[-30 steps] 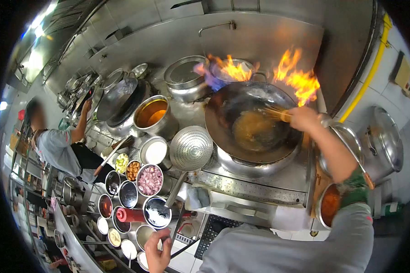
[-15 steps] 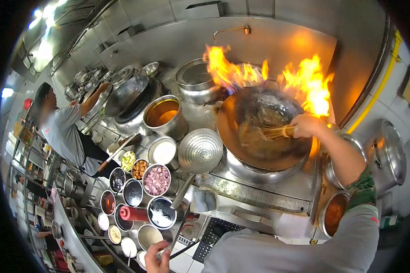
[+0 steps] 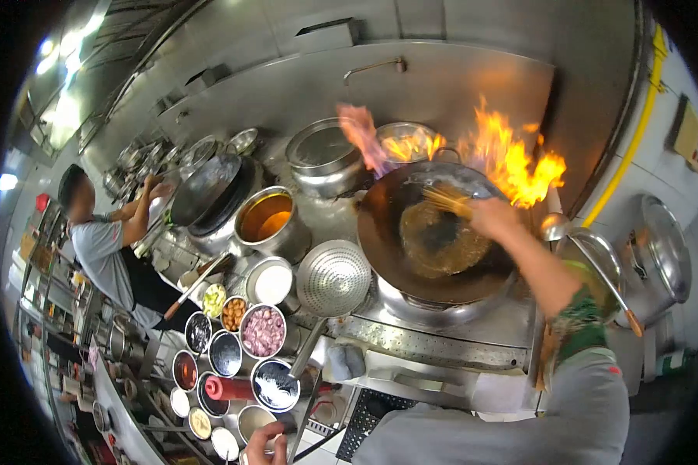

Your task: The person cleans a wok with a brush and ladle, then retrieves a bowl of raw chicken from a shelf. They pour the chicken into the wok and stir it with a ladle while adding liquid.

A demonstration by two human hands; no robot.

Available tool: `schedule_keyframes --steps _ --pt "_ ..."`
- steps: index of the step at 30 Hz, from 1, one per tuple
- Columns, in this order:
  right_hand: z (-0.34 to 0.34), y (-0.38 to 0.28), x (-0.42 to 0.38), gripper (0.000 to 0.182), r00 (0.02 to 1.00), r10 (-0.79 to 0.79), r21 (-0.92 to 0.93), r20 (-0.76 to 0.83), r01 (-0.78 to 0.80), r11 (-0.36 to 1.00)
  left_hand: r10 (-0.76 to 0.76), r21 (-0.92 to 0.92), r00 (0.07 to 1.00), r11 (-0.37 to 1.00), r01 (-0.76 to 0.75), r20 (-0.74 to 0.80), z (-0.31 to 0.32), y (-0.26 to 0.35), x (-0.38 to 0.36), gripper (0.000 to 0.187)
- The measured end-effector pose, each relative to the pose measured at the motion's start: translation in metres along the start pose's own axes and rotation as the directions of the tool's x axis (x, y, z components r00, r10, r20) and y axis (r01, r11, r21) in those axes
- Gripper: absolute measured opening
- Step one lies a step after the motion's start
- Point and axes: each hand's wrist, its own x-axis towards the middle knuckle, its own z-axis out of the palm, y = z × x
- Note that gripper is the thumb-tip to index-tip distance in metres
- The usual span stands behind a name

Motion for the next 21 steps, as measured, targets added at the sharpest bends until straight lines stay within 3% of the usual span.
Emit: schedule_keyframes --steps 1,4,7,8,9,11,12,13,14,16,17,20,21 --pt "0.015 -0.013 0.001 0.048 1.000 0.011 0.079 -0.004 -0.011 0.997 0.189 0.114 0.981 0.974 -0.194 0.049 0.006 -0.012 0.011 0.023" --pt "0.022 -0.038 -0.027 0.050 0.994 -0.104 0.246 0.039 0.091 0.965 0.235 0.103 0.964 0.963 -0.248 0.128 0.019 0.011 0.022 0.020" --pt "0.017 -0.005 -0.066 0.051 0.917 -0.376 0.293 0.135 0.326 0.899 0.253 -0.016 0.960 0.967 -0.253 0.121 0.018 -0.010 0.024 0.019" --pt "-0.018 0.002 -0.084 0.049 0.909 -0.347 0.229 0.229 0.297 0.927 0.257 -0.061 0.960 0.966 -0.252 0.107 0.016 -0.021 0.022 0.019" --pt "-0.050 0.009 -0.097 0.047 0.896 -0.311 0.163 0.317 0.271 0.949 0.199 0.031 0.976 0.979 -0.203 0.092 0.011 -0.023 0.016 0.021" --pt "-0.079 0.029 -0.101 0.035 0.921 -0.097 -0.024 0.376 0.114 0.993 0.099 -0.041 0.991 0.995 -0.096 0.087 0.010 -0.030 0.016 0.022" --pt "-0.085 0.024 -0.100 0.026 0.955 0.007 -0.137 0.296 0.035 0.990 0.049 -0.075 0.994 0.996 -0.042 0.094 0.009 -0.029 0.015 0.022" --pt "-0.073 0.025 -0.090 0.024 0.980 0.061 -0.151 0.191 -0.032 0.988 0.141 0.016 0.988 0.990 -0.143 0.059 0.011 -0.028 0.018 0.023" --pt "-0.049 0.027 -0.075 0.022 0.991 0.112 -0.161 0.078 -0.098 0.982 0.136 0.073 0.986 0.987 -0.144 0.100 0.013 -0.023 0.024 0.023" --pt "0.003 0.030 -0.049 0.022 0.992 0.128 -0.133 -0.010 -0.129 0.983 0.111 0.183 0.979 0.973 -0.142 0.170 0.017 -0.015 0.033 0.023" --pt "0.004 0.020 -0.051 0.023 0.998 0.054 -0.134 0.009 -0.052 0.990 0.113 0.190 0.975 0.970 -0.150 0.191 0.017 -0.004 0.033 0.021" --pt "-0.023 0.028 -0.065 0.027 0.984 -0.078 0.016 0.162 0.076 0.997 0.327 0.131 0.935 0.930 -0.345 0.135 0.006 -0.009 0.024 0.020" --pt "-0.032 0.044 -0.068 0.030 0.980 -0.115 0.001 0.164 0.117 0.993 0.201 0.129 0.979 0.971 -0.203 0.024 0.005 -0.019 0.013 0.019"
